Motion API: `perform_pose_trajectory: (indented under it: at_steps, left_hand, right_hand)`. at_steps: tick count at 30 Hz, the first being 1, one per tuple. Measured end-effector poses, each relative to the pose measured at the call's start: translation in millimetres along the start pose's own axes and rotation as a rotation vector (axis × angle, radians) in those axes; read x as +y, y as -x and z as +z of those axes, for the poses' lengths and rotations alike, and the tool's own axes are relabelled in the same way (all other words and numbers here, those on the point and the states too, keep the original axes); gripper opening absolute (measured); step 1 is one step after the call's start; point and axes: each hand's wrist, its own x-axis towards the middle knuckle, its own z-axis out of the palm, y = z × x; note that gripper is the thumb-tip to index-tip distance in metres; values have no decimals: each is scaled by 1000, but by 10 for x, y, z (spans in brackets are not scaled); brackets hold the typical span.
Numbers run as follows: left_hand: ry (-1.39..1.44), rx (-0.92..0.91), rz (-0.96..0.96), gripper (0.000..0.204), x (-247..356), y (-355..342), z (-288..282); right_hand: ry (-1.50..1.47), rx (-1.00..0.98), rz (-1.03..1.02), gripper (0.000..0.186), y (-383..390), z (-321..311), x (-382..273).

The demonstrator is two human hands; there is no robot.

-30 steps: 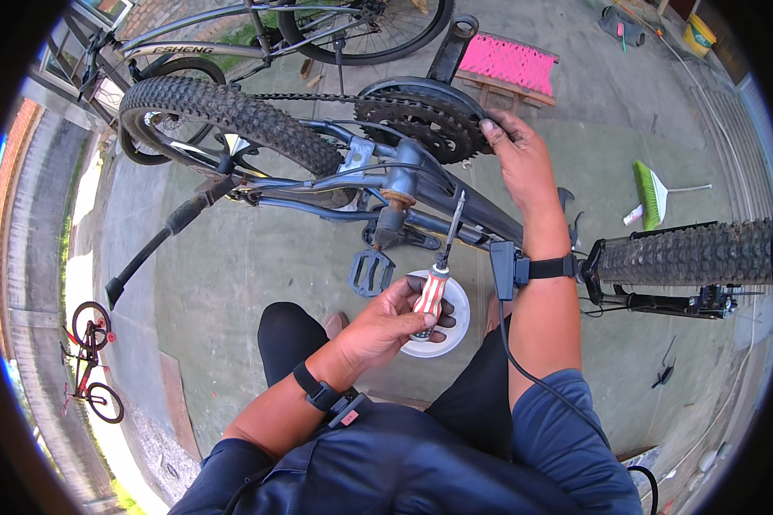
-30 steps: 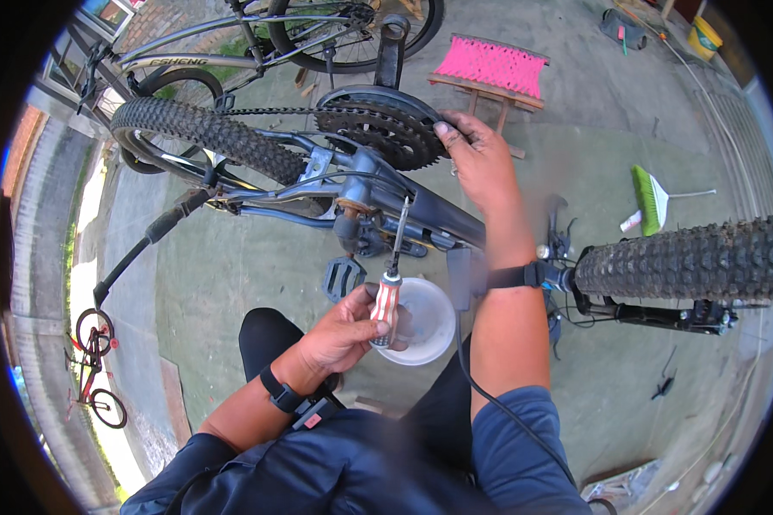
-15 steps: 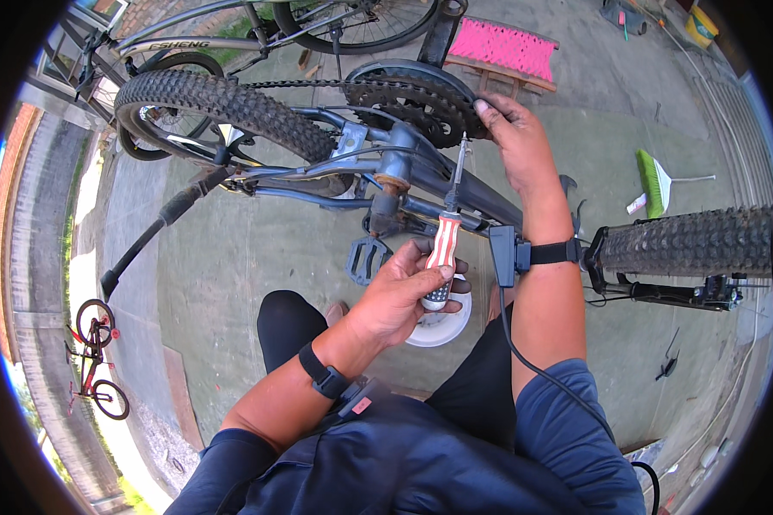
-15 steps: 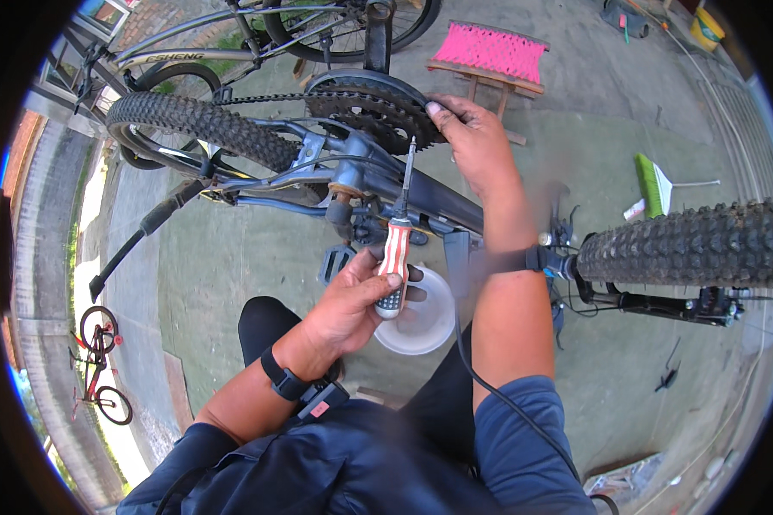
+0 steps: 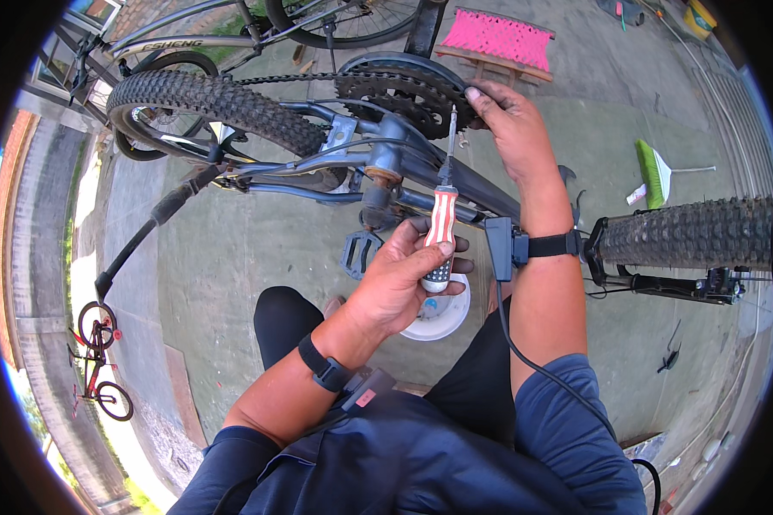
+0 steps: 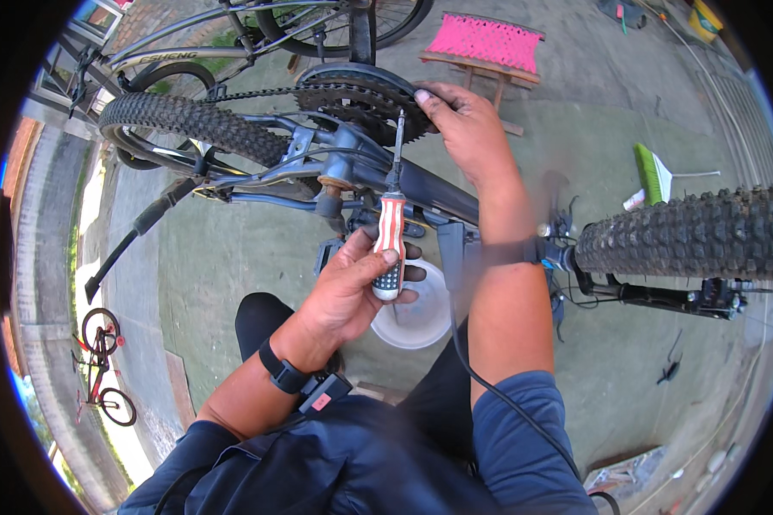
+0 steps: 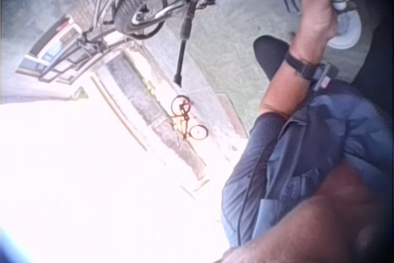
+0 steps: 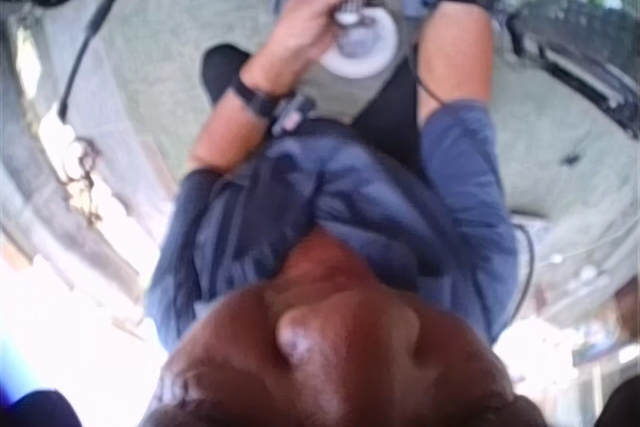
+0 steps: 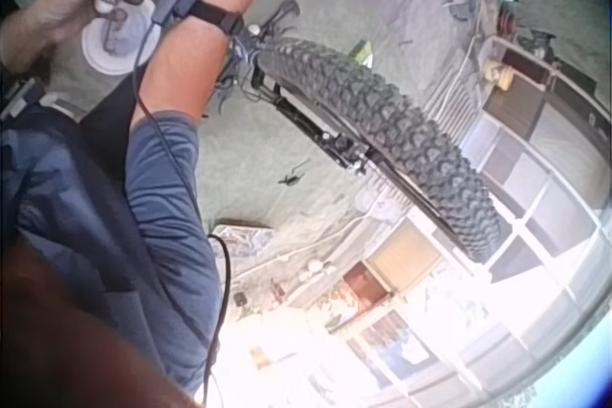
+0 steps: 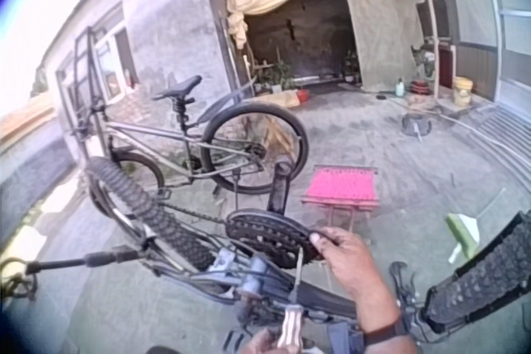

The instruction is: The person repairs a bicycle by removing and inspecting the crankset and chainrings using a screwdriver.

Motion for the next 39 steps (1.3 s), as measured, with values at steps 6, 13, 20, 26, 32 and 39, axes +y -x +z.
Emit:
perform_pose_trajectory:
  at_steps: [6,13,20,26,32,39]
  left_hand:
    - [4,9,5,32,-20,9,5]
    - [7,4,1,31,-29,17,-2]
    - [6,8,3,30,-39,14,2]
    - [6,8,4,30,-56,16,4]
    - [-5,21,-1,31,-50,27,8]
    - [-12,13,6,32,-1,48,-6]
  right_hand:
    - [16,15,-13,28,-7,-13,17]
    - [30,46,-62,25,15,27,-22]
    - [41,47,-69,24,20,47,-21]
    - [48,58,-63,26,11,47,12]
    - [79,54,-87,27,4,38,48]
    - [9,79,-86,26,-19,55,68]
